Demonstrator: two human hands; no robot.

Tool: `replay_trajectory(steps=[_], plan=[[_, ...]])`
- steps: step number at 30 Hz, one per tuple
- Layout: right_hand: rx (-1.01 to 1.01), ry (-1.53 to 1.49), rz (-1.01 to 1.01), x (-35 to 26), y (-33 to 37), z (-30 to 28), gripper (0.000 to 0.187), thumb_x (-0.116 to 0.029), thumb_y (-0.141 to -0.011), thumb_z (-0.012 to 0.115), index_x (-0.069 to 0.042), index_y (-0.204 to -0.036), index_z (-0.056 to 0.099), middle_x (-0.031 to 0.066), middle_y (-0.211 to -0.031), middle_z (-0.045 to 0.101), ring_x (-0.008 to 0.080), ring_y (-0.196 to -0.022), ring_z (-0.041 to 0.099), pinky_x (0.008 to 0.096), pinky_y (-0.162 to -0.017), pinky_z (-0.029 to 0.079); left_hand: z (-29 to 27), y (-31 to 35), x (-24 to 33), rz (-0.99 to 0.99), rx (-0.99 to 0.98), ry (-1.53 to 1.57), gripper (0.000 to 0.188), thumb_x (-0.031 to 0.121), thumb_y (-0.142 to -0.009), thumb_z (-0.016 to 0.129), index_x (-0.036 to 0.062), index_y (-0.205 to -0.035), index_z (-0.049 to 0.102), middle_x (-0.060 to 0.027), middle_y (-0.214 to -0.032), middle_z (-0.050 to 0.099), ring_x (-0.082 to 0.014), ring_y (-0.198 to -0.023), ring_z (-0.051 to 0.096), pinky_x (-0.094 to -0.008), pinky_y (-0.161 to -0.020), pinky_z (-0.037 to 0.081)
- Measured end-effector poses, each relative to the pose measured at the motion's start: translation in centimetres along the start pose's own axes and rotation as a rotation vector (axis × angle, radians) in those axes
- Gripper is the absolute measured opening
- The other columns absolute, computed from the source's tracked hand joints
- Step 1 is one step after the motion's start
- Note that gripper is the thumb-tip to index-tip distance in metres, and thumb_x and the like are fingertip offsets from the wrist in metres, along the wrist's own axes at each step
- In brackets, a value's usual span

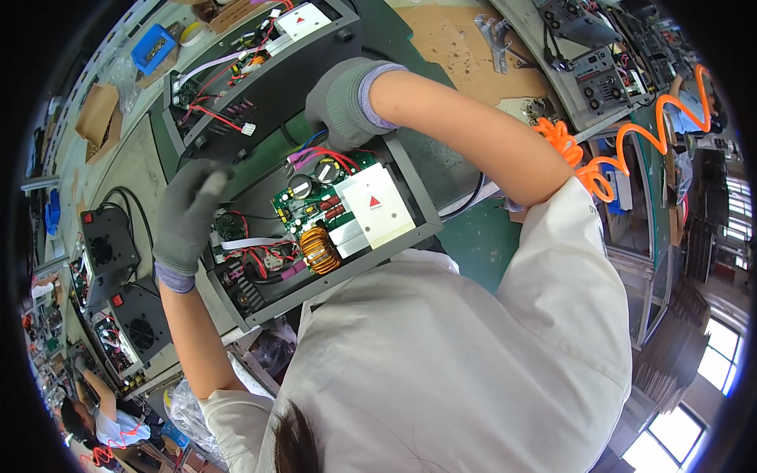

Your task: Assembling and wiring electrical components inside a metal chassis using a power screwdriver.

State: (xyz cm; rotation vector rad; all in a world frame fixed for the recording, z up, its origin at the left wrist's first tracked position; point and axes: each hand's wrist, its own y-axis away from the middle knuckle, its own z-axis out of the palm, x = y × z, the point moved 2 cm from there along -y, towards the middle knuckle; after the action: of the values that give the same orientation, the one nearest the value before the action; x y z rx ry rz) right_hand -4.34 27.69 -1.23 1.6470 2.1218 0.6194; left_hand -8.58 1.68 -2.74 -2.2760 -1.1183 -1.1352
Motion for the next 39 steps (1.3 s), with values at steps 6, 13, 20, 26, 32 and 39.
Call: replay_trajectory(steps=[6,13,20,26,32,39], plan=[[0.195,-0.082,0.166,0.7,0.8,0.6,0.025,-0.031,-0.085,0.069,-0.017,-0.105,0.074,0.0092,-0.097,0.074,0.0296,-0.094,0.071,0.0424,-0.085,0.055,4.6,-2.5,3.5,0.134,-0.228,-0.357,0.025,0.027,-0.090,0.067,0.0083,-0.107,0.068,-0.0132,-0.105,0.067,-0.0345,-0.103,0.065,-0.0442,-0.088,0.052],[0.263,-0.106,0.120,0.0,1.7,0.4,0.018,-0.029,-0.084,0.070,-0.015,-0.096,0.073,0.0089,-0.087,0.069,0.0298,-0.089,0.069,0.0424,-0.083,0.054,7.6,-5.5,2.2,0.061,-0.349,-0.729,0.029,0.030,-0.089,0.068,0.0145,-0.113,0.070,-0.0118,-0.111,0.067,-0.0322,-0.107,0.066,-0.0443,-0.092,0.053],[0.316,0.056,0.111,-0.7,0.4,1.2,0.026,-0.031,-0.083,0.072,-0.014,-0.103,0.072,0.0098,-0.091,0.071,0.0275,-0.088,0.071,0.0441,-0.079,0.055,6.7,-5.6,3.5,0.125,-0.243,-0.570,0.030,0.028,-0.087,0.065,0.0121,-0.112,0.071,-0.0117,-0.107,0.070,-0.0341,-0.099,0.068,-0.0447,-0.087,0.054],[0.556,0.010,0.149,-2.0,1.7,2.3,0.020,-0.024,-0.085,0.069,-0.013,-0.102,0.070,0.0091,-0.086,0.071,0.0295,-0.084,0.072,0.0434,-0.073,0.056,6.0,-5.2,2.7,-0.018,-0.192,0.078,0.027,0.014,-0.091,0.071,0.0041,-0.116,0.069,-0.0084,-0.102,0.069,-0.0139,-0.089,0.065,-0.0301,-0.083,0.052],[0.739,-0.116,0.169,-1.6,3.1,3.0,0.017,-0.026,-0.087,0.067,-0.013,-0.098,0.066,0.0073,-0.085,0.071,0.0284,-0.084,0.072,0.0426,-0.070,0.055,6.1,-4.9,3.4,0.123,-0.079,0.394,0.031,0.015,-0.085,0.076,0.0049,-0.114,0.072,-0.0051,-0.092,0.071,-0.0094,-0.080,0.065,-0.0253,-0.075,0.054],[0.964,-0.169,0.069,-1.2,4.0,3.8,0.013,-0.026,-0.084,0.068,-0.016,-0.091,0.068,0.0044,-0.085,0.070,0.0279,-0.082,0.070,0.0424,-0.070,0.054,6.7,-6.2,3.7,0.164,-0.052,0.299,0.025,0.019,-0.085,0.076,0.0047,-0.105,0.074,-0.0057,-0.088,0.071,-0.0109,-0.080,0.065,-0.0265,-0.074,0.053]])
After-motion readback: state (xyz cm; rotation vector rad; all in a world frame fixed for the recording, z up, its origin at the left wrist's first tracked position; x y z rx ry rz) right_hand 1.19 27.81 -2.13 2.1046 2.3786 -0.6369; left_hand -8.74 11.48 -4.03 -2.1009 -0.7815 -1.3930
